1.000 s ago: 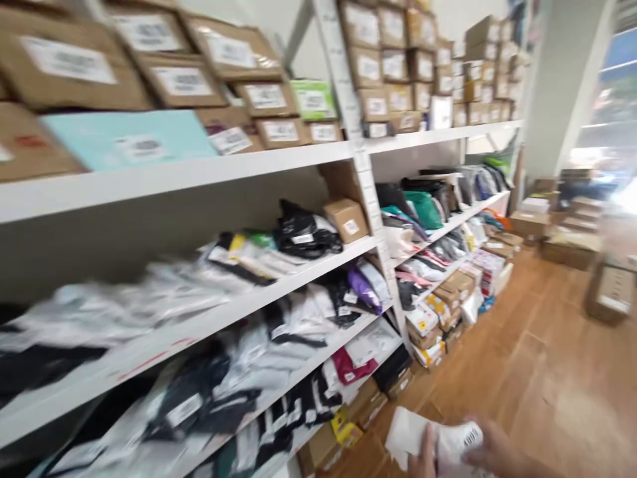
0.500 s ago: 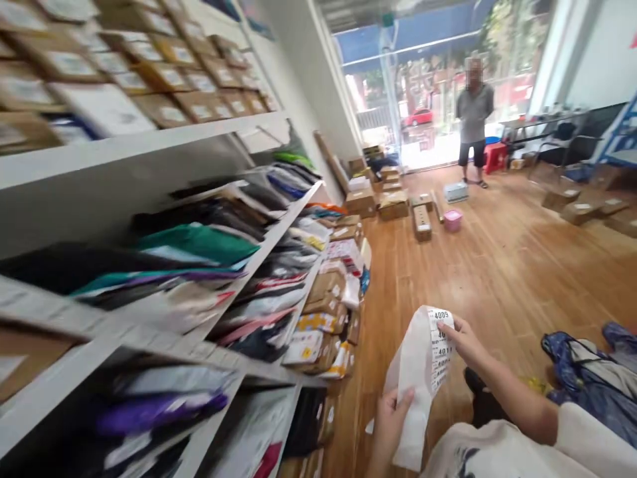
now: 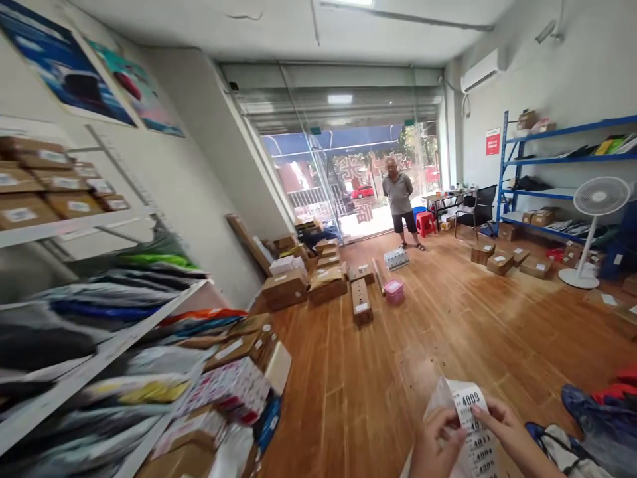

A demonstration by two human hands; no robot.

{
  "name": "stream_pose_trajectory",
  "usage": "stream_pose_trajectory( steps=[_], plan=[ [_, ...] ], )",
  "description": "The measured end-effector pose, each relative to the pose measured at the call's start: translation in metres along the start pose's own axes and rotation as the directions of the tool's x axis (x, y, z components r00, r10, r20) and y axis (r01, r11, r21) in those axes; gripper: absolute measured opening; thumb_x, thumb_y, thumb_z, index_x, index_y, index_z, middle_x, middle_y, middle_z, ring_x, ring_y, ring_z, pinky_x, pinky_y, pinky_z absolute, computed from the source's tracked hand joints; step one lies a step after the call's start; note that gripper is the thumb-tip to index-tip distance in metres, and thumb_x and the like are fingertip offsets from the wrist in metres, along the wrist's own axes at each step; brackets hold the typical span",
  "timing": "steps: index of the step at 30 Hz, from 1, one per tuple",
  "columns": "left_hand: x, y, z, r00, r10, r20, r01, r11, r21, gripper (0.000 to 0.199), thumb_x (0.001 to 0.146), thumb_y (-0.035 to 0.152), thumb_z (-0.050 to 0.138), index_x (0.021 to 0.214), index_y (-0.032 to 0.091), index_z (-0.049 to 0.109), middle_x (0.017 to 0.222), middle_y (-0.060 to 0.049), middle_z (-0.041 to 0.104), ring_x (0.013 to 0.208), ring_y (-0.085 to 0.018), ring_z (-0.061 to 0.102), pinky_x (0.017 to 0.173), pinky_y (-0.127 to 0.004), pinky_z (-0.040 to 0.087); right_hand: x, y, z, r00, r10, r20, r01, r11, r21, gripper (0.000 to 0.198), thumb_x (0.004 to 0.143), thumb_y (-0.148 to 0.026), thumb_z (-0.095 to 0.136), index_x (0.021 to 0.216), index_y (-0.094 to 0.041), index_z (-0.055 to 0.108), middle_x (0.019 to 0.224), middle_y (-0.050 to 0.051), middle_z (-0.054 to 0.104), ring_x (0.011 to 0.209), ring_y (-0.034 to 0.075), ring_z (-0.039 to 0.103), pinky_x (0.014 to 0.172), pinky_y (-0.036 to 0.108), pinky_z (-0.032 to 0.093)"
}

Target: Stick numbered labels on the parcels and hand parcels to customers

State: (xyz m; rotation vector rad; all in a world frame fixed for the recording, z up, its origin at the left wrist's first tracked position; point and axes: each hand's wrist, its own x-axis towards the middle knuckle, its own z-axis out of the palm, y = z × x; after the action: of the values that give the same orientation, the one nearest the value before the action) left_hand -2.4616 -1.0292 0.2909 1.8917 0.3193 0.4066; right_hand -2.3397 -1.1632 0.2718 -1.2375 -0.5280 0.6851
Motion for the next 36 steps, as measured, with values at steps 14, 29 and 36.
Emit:
stream_pose_trajectory(
  steps=[14, 29, 36],
  plan=[
    [0.341, 0.072, -0.002, 0.993, -0.112, -0.027, 0.059, 0.694, -0.718, 0.062, 0.056, 0.063, 0.083, 0.097, 0.024, 0.057, 0.086, 0.000, 0.072, 0.084, -0.020, 0.069, 0.076, -0.033, 0.055, 0.203, -0.031, -0.105, 0.994, -0.065, -0.084, 0.035, 0.948, -0.316, 0.056, 0.046, -0.046, 0.090, 0.094, -0.020, 0.077, 0.101, 0.009, 0.071, 0.100, 0.031, 0.062, 0.092, 0.046, 0.049],
    [0.673, 0.122, 0.036, 0.999, 0.047, 0.010, -0.019, 0.586, -0.810, 0.021, 0.102, 0.019, 0.034, 0.101, 0.013, 0.053, 0.083, 0.004, 0.069, 0.106, -0.015, 0.067, 0.099, -0.035, 0.045, 0.284, 0.024, -0.209, 0.781, 0.219, -0.584, -0.306, 0.951, -0.053, 0.046, 0.048, -0.056, 0.084, 0.069, -0.017, 0.075, 0.072, 0.006, 0.072, 0.069, 0.021, 0.060, 0.077, 0.040, 0.048],
    [0.704, 0.138, 0.151, 0.897, 0.294, 0.331, 0.058, 0.664, -0.746, 0.005, 0.092, 0.017, 0.055, 0.095, 0.017, 0.058, 0.079, 0.006, 0.070, 0.094, -0.017, 0.070, 0.091, -0.036, 0.052, 0.305, 0.004, -0.292, 0.564, 0.066, -0.823, -0.081, 0.996, 0.025, 0.064, 0.047, -0.063, 0.086, 0.091, -0.019, 0.072, 0.094, 0.013, 0.073, 0.092, 0.031, 0.066, 0.088, 0.047, 0.051]
  ],
)
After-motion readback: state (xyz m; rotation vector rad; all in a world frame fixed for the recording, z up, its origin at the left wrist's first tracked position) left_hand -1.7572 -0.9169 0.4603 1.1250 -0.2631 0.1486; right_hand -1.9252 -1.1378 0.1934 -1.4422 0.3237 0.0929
